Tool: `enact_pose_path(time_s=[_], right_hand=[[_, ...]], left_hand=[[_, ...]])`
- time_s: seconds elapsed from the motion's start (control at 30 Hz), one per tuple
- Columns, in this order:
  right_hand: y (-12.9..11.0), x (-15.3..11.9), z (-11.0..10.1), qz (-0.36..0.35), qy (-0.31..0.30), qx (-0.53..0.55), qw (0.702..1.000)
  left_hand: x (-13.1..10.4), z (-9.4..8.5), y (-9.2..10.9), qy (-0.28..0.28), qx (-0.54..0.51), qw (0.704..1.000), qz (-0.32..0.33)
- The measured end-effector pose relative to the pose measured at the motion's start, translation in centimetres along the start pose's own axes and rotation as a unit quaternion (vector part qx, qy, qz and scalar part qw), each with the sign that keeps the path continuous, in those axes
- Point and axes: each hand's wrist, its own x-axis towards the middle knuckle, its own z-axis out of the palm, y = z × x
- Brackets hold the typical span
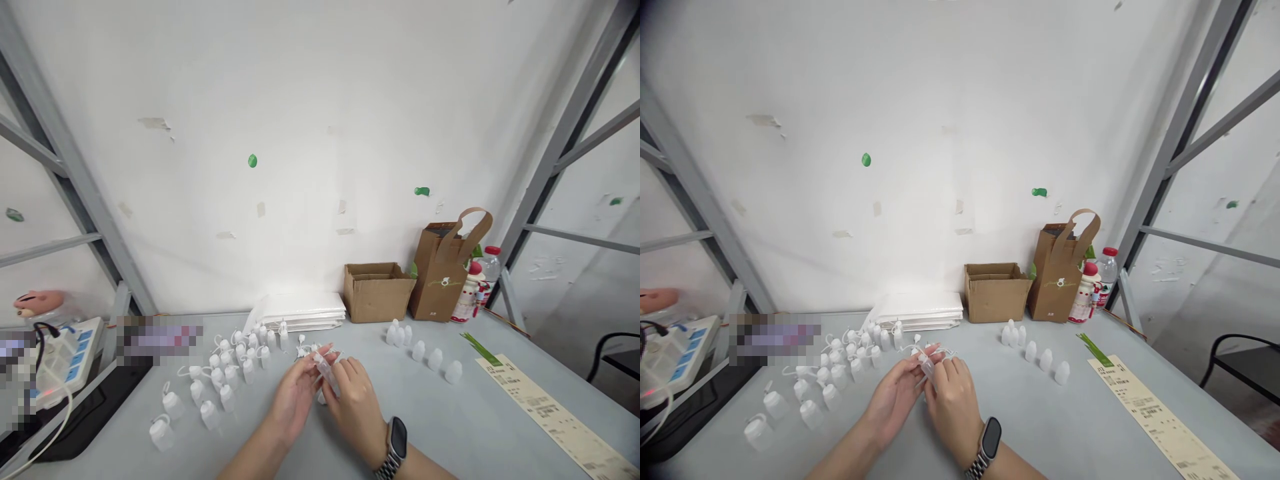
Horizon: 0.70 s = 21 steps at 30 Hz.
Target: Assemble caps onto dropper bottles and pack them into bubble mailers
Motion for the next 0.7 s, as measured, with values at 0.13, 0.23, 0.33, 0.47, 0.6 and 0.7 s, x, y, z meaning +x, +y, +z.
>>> enact_pose_path(time_s=[0.13,0.23,0.33,0.47,0.6,0.7], right_hand=[[0.0,-0.1,0.0,0.089,-0.02,0.099,0.991],[-0.1,0.1,0.0,0.168,-0.048,0.17,0.97],[-0.2,0.5,-0.3,0.237,-0.085,0.25,0.935],[-0.5,1.0,-0.7,0.294,-0.106,0.338,0.888],[-0.6,1.1,-0.8,0.331,-0.11,0.365,0.863],[-0.5,1.1,-0.7,0.35,-0.113,0.378,0.849]], left_hand=[[-0.2,0.2,0.2,-0.014,0.001,1.0,-0.001],[-0.3,0.4,0.4,-0.016,0.0,1.0,-0.002],[-0.2,0.3,0.5,-0.015,-0.006,1.0,-0.005],[0.0,0.1,0.5,-0.02,-0.019,1.0,-0.009],[0.2,-0.1,0.4,-0.01,-0.033,0.999,-0.015],[0.3,-0.2,0.4,-0.004,-0.047,0.999,-0.026]])
